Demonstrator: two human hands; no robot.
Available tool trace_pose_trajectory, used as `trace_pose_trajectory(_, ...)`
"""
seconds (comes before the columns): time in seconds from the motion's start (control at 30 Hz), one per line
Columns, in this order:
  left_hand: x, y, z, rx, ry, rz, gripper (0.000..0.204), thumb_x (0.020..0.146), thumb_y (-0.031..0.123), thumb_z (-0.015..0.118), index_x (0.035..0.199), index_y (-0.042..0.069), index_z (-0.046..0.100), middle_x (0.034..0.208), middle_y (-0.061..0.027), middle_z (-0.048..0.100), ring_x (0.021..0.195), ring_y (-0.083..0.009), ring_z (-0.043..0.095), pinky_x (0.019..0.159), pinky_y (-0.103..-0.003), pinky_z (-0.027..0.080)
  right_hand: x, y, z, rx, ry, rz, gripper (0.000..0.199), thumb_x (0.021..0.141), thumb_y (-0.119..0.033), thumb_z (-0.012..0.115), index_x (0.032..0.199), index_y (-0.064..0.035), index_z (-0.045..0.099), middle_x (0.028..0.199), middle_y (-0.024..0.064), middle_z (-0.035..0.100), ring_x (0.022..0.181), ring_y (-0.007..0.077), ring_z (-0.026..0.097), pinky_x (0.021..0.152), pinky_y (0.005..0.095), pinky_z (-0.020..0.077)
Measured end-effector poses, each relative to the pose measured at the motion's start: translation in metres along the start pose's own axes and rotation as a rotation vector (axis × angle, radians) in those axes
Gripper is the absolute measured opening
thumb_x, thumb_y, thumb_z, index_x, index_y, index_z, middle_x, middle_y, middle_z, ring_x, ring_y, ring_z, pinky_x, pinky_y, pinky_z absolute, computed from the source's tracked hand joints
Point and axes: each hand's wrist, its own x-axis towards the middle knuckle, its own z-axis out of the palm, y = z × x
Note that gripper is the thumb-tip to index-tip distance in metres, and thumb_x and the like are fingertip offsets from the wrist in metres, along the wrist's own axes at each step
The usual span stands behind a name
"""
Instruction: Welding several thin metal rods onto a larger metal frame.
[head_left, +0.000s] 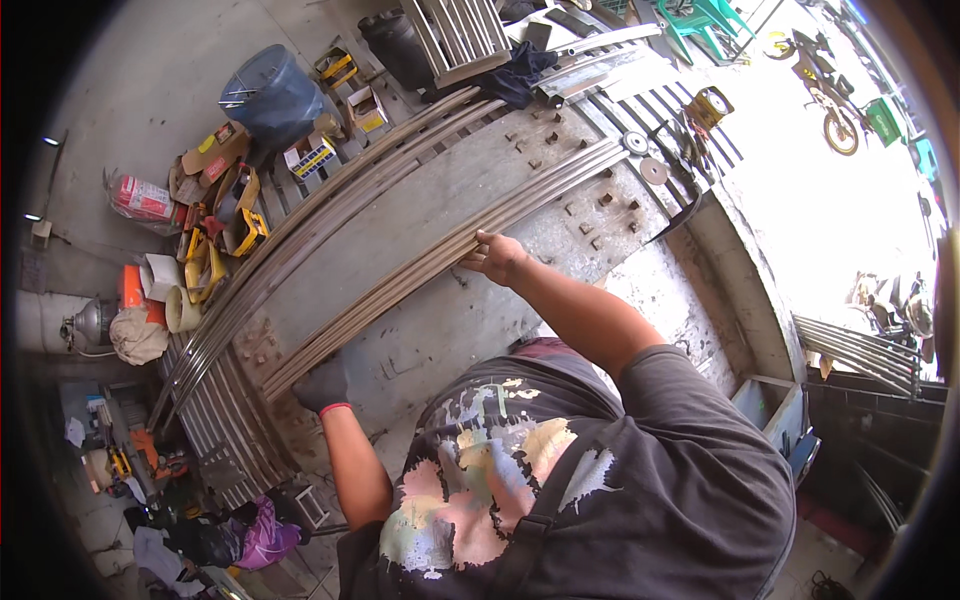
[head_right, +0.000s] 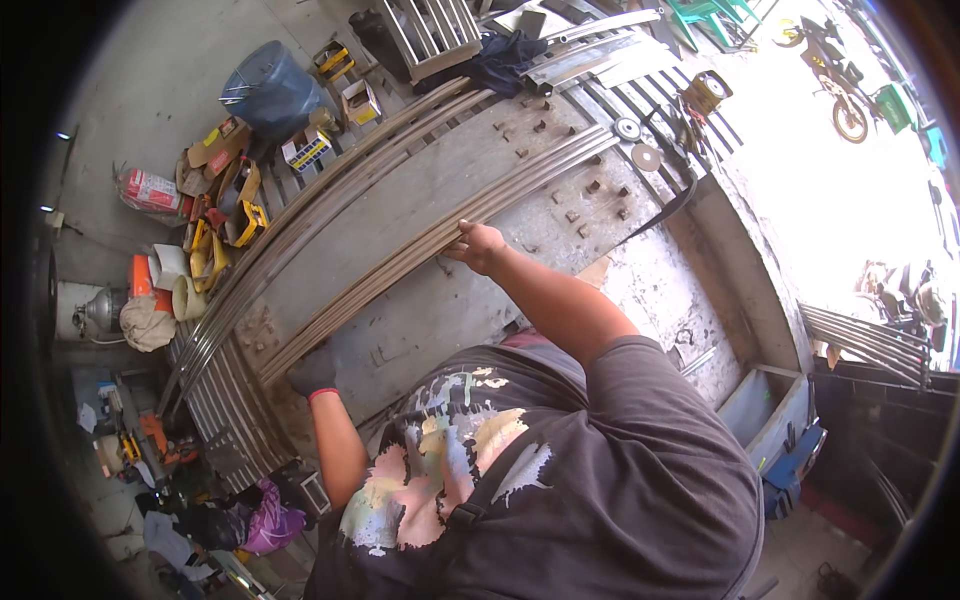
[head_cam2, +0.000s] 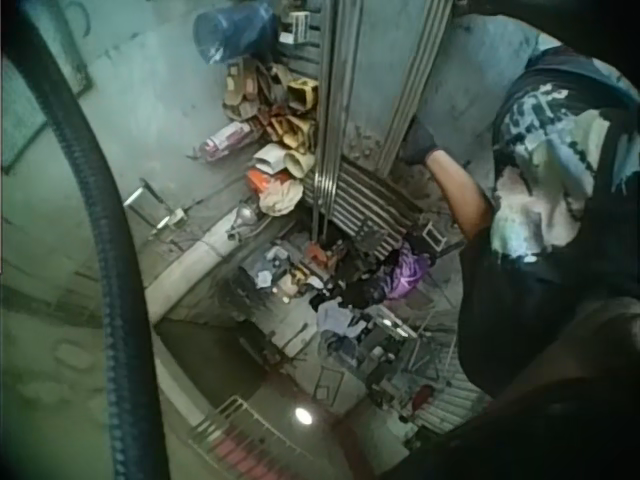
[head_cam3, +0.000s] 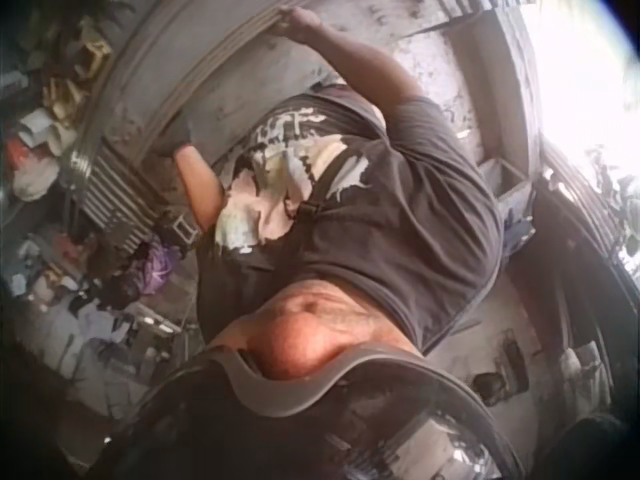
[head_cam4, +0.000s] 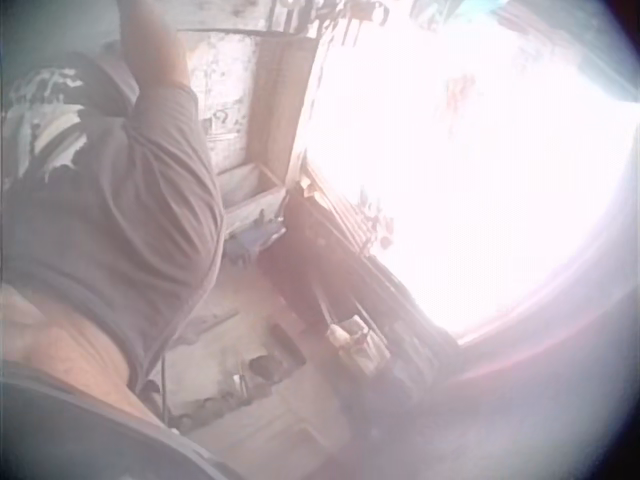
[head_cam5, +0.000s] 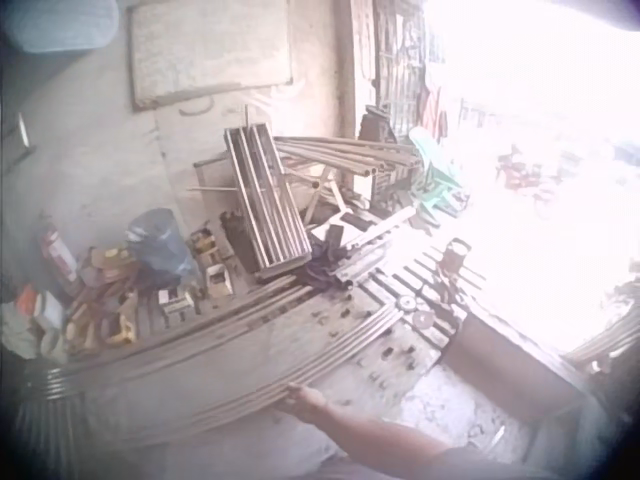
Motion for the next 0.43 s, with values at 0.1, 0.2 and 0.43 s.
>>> trace_pose_trajectory(0.1,-0.011,0.002,-0.021,-0.084,0.041,-0.188,0.056,0.106,0.049,0.050,0.140,0.006,0.061,0.153,-0.0159,0.056,0.142,-0.0406,0.050,0.114,-0.066,0.036,-0.003,0.007,-0.009,-0.018,0.072,0.041,0.038,0.115,-0.020,0.041,0.140,0.0072,0.046,0.143,0.0238,0.055,0.131,0.0446,0.059,0.115,0.0585,0.0491)
trace_pose_trajectory(0.2,0.010,0.030,-0.092,0.146,-0.224,-0.363,0.050,0.107,0.048,0.054,0.139,0.010,0.062,0.143,-0.0118,0.065,0.130,-0.0321,0.061,0.109,-0.058,0.044,-0.026,0.021,-0.009,-0.211,0.014,-0.078,0.039,0.114,-0.017,0.044,0.143,0.0081,0.043,0.144,0.0270,0.056,0.129,0.0469,0.060,0.113,0.0585,0.0506)
trace_pose_trajectory(0.43,-0.036,0.128,-0.182,0.589,-0.037,-0.178,0.039,0.110,0.037,0.055,0.138,0.012,0.063,0.140,-0.0077,0.069,0.126,-0.0205,0.065,0.099,-0.040,0.051,-0.062,0.032,-0.018,-0.258,0.091,0.027,0.050,0.111,-0.028,0.054,0.145,0.0075,0.041,0.143,0.0250,0.057,0.130,0.0442,0.059,0.108,0.0583,0.0542)
